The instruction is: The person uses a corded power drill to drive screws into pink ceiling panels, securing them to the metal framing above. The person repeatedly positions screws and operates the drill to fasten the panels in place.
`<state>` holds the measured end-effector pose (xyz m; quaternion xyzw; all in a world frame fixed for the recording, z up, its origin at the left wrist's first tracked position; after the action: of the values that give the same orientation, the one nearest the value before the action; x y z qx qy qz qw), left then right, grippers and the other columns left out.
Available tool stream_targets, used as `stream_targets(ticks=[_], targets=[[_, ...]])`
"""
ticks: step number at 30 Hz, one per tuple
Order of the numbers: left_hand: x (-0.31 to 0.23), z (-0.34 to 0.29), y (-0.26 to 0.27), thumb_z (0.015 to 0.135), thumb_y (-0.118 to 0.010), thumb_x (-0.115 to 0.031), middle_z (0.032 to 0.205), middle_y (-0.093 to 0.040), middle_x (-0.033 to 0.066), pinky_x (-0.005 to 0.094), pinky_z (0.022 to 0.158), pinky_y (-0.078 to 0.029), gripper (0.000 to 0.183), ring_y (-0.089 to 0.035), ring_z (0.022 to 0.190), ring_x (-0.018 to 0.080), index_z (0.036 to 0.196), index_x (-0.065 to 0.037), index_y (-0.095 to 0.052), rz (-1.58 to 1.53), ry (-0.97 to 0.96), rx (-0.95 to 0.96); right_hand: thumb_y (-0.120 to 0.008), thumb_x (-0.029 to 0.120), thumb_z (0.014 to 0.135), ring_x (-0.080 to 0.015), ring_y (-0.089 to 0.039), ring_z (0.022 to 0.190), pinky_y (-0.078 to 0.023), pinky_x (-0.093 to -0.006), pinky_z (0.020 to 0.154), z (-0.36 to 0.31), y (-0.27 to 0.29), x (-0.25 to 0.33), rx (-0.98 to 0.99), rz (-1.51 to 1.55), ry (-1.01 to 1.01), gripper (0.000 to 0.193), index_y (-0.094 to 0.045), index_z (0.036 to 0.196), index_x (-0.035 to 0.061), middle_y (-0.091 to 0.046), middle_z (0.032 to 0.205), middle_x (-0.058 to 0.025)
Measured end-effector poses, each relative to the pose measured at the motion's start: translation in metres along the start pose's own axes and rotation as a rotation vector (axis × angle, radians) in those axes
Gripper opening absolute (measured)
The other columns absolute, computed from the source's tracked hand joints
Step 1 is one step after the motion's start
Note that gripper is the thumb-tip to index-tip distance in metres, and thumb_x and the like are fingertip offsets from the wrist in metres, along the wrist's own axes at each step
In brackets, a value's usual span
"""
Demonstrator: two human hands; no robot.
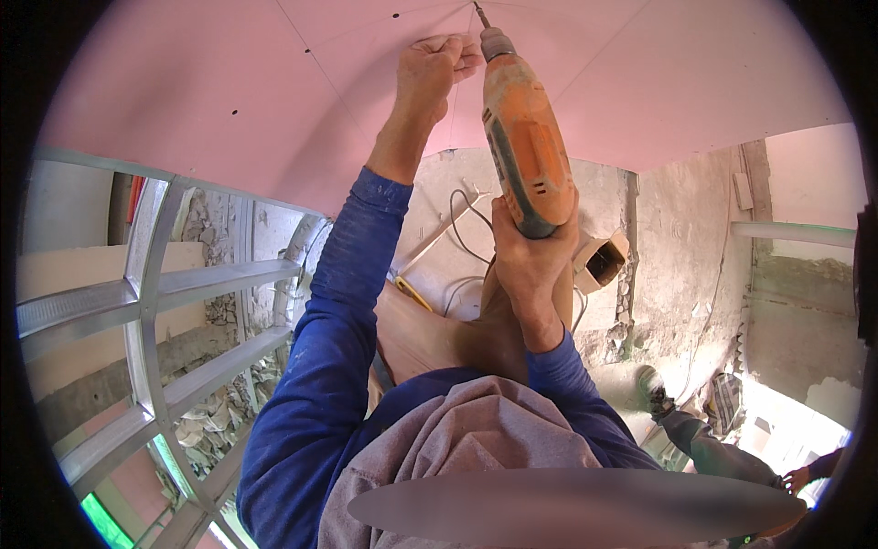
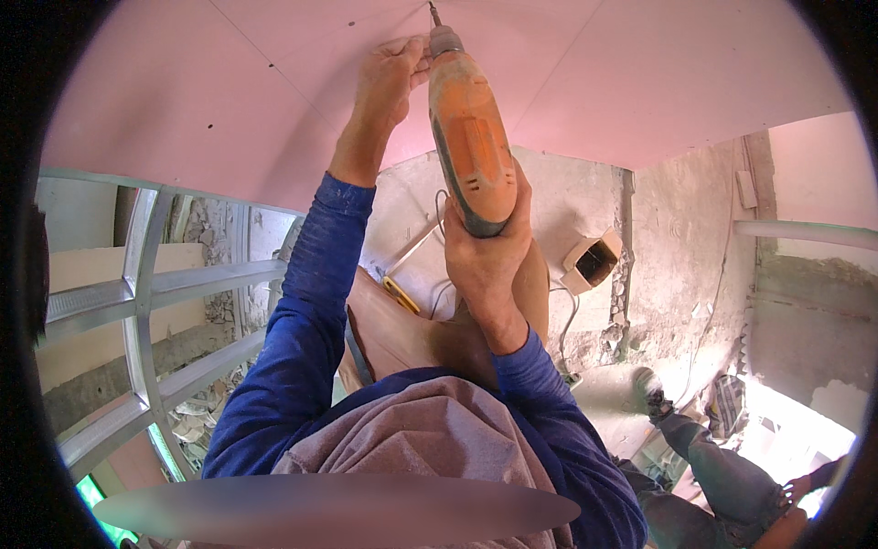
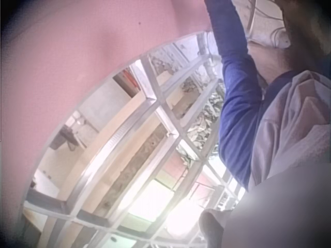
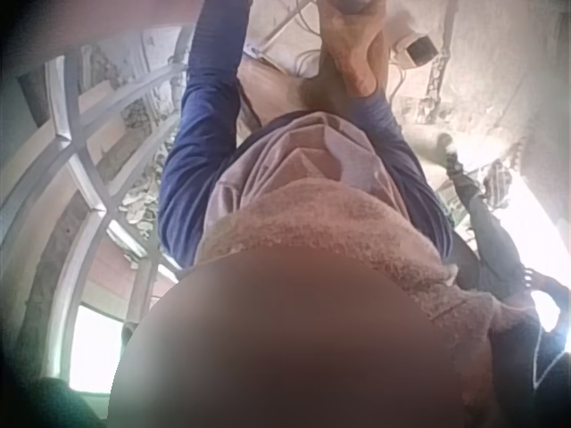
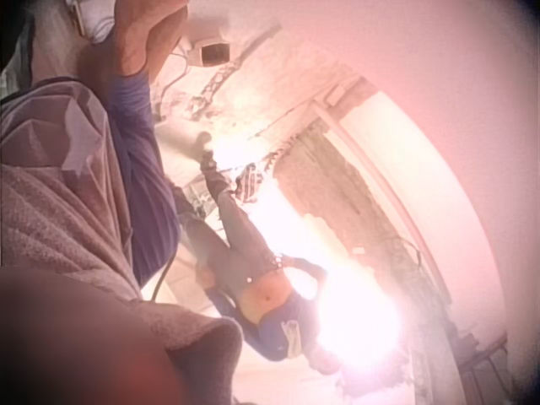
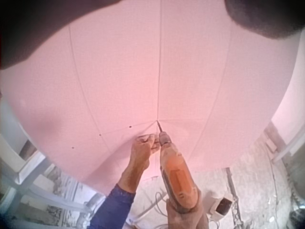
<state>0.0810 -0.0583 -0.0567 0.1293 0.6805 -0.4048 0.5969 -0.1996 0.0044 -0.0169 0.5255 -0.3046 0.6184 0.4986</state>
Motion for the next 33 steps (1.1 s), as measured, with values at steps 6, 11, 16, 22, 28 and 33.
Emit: stream_targets(ticks=[6,11,16,22,28,33], targets=[[0.002,0.0014,0.0005,0.115,-0.059,-0.012,0.111,-0.08,0.0197,0.0382,0.093,-0.067,0.03,-0.08,0.1,0.0281,0.124,0.011,-0.075,-0.014,-0.001,-0.002,-0.083,-0.002,0.088,-0.0243,-0.071,0.124,-0.054,-0.0379,0.108,0.0004,-0.0014,0.0016,0.004,-0.017,0.027,0.072,-0.051,0.153,-0.001,-0.071,0.132,-0.0182],[0.0006,0.0009,-0.0002,0.115,-0.058,-0.014,0.111,-0.08,0.02,0.0377,0.094,-0.067,0.031,-0.08,0.1,0.028,0.124,0.012,-0.075,-0.01,-0.021,0.014,-0.083,-0.001,0.088,-0.0242,-0.07,0.124,-0.054,-0.0378,0.109,0.0,-0.0022,0.0014,-0.001,-0.032,0.03,0.072,-0.051,0.153,-0.0016,-0.071,0.133,-0.0184],[0.0,-0.0006,-0.0017,0.115,-0.057,-0.014,0.112,-0.08,0.0208,0.0384,0.094,-0.066,0.032,-0.08,0.1,0.0283,0.125,0.012,-0.075,0.009,-0.017,0.02,-0.082,-0.001,0.089,-0.0242,-0.071,0.122,-0.055,-0.0381,0.107,-0.0013,-0.0015,0.0012,-0.002,-0.023,0.019,0.071,-0.051,0.153,-0.0017,-0.072,0.132,-0.0185],[-0.0014,-0.0012,-0.002,0.115,-0.056,-0.013,0.112,-0.08,0.0206,0.0392,0.095,-0.066,0.032,-0.08,0.1,0.0284,0.125,0.012,-0.074,0.005,-0.022,0.014,-0.082,0.0,0.089,-0.0237,-0.073,0.121,-0.056,-0.0375,0.105,-0.0011,-0.0018,0.0016,0.003,-0.042,0.008,0.071,-0.051,0.153,-0.0014,-0.072,0.131,-0.0186],[-0.0011,-0.0017,-0.0015,0.116,-0.057,-0.013,0.111,-0.08,0.0203,0.0394,0.094,-0.066,0.032,-0.08,0.1,0.0282,0.125,0.011,-0.074,0.02,-0.022,0.011,-0.082,0.0,0.089,-0.0239,-0.073,0.12,-0.056,-0.0374,0.105,-0.0007,-0.0015,0.0031,0.006,-0.037,-0.002,0.071,-0.051,0.153,-0.0013,-0.073,0.13,-0.0184],[0.002,0.0,-0.0022,0.115,-0.058,-0.013,0.11,-0.08,0.02,0.0386,0.093,-0.067,0.031,-0.08,0.099,0.028,0.124,0.011,-0.075,-0.005,-0.022,0.011,-0.082,-0.001,0.09,-0.0236,-0.072,0.121,-0.056,-0.0371,0.106,-0.0003,-0.0004,0.0043,0.001,-0.057,0.026,0.07,-0.051,0.153,-0.0015,-0.072,0.131,-0.0182]])
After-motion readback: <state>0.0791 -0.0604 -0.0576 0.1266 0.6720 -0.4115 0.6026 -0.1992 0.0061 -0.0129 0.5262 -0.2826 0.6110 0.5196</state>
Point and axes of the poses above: each hand's wrist, its own z-axis towards the middle knuckle, its own y-axis out of the back of the hand, x = y × z, the point moved 8 cm from there along z, towards the middle knuckle
